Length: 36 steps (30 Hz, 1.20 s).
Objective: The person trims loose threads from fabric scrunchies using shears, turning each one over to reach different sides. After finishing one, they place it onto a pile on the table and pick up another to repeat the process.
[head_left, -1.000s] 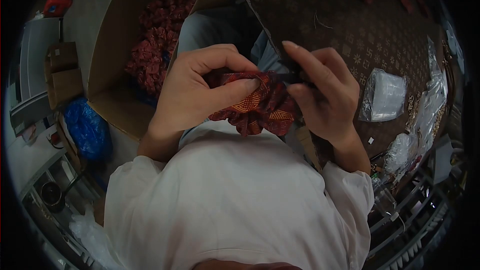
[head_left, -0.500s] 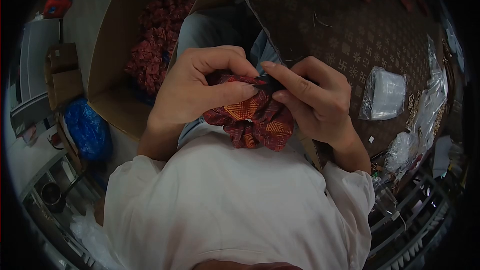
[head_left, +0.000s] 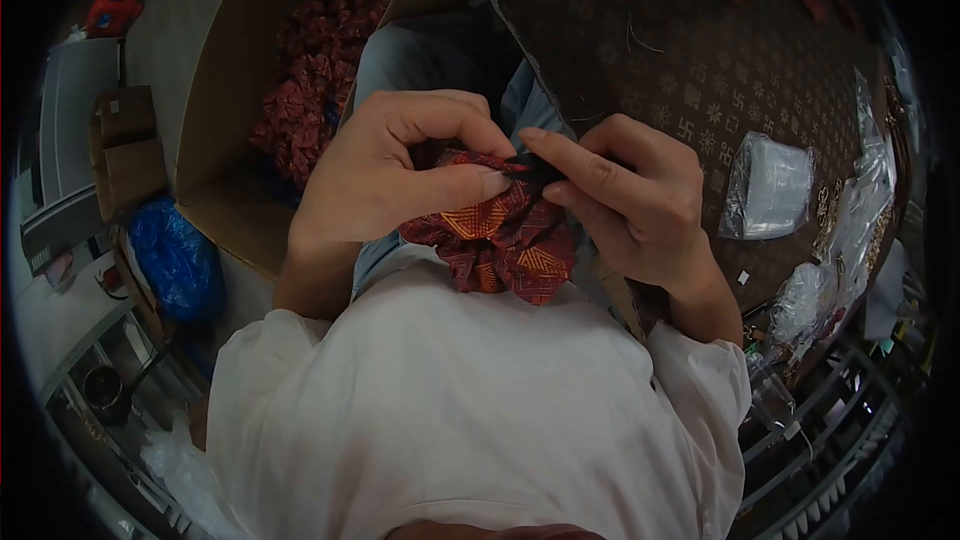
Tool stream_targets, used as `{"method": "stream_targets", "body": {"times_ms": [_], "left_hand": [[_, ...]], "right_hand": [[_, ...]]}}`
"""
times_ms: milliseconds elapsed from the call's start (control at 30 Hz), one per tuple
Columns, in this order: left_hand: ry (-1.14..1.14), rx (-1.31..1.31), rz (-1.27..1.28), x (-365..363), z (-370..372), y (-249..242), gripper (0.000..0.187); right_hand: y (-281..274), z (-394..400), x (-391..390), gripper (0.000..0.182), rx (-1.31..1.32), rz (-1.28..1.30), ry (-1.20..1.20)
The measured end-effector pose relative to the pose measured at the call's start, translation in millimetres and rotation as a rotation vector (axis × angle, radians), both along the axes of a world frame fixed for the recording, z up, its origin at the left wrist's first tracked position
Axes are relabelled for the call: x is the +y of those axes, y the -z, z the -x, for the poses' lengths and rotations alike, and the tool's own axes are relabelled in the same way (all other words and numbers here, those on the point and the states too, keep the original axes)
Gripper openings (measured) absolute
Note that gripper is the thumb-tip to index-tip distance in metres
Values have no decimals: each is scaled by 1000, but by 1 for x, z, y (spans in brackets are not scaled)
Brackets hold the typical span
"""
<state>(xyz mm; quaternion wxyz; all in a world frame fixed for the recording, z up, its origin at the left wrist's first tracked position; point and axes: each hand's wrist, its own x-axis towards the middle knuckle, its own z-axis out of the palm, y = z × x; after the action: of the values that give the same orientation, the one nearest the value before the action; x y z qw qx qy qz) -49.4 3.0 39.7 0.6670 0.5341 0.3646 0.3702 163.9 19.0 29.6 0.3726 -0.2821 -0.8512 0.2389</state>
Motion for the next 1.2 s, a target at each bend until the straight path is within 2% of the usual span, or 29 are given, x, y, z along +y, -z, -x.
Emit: {"method": "stream_targets", "body": {"times_ms": [233,433,533,600,633,700,833,933,967,1033,1167,1200], "left_hand": [[22,-117,61,1,0,10,9],[25,-101,68,0,0,10,10],[11,-107,59,0,-1,10,10],[5,-73,49,-1,0,7,10],[-2,-40,39,-1,0,6,10],[-14,-35,47,-2,0,5,10],[-38,-42,48,-3,-2,6,8],[-81,-25,68,-3,-8,3,5],[-80,-24,67,-3,-9,3,5],[-70,41,-4,-3,-10,4,3],[-138,189,-121,0,-10,15,4],[-306,152,-85,4,-9,17,6]], "right_hand": [[4,2,-3,36,13,-81,29],[5,1,-4,34,-17,-116,43],[1,-1,-2,28,-4,-65,31],[-5,-5,0,24,98,416,108],[-6,-5,0,24,98,415,106],[-7,-3,0,25,489,875,254],[1,1,-7,30,585,850,160],[2,2,-6,26,258,769,-70],[0,2,-7,26,259,768,-69],[-4,1,-9,19,285,1132,-99],[0,0,-6,15,332,1204,-98],[2,-2,-5,14,377,1242,-110]]}}
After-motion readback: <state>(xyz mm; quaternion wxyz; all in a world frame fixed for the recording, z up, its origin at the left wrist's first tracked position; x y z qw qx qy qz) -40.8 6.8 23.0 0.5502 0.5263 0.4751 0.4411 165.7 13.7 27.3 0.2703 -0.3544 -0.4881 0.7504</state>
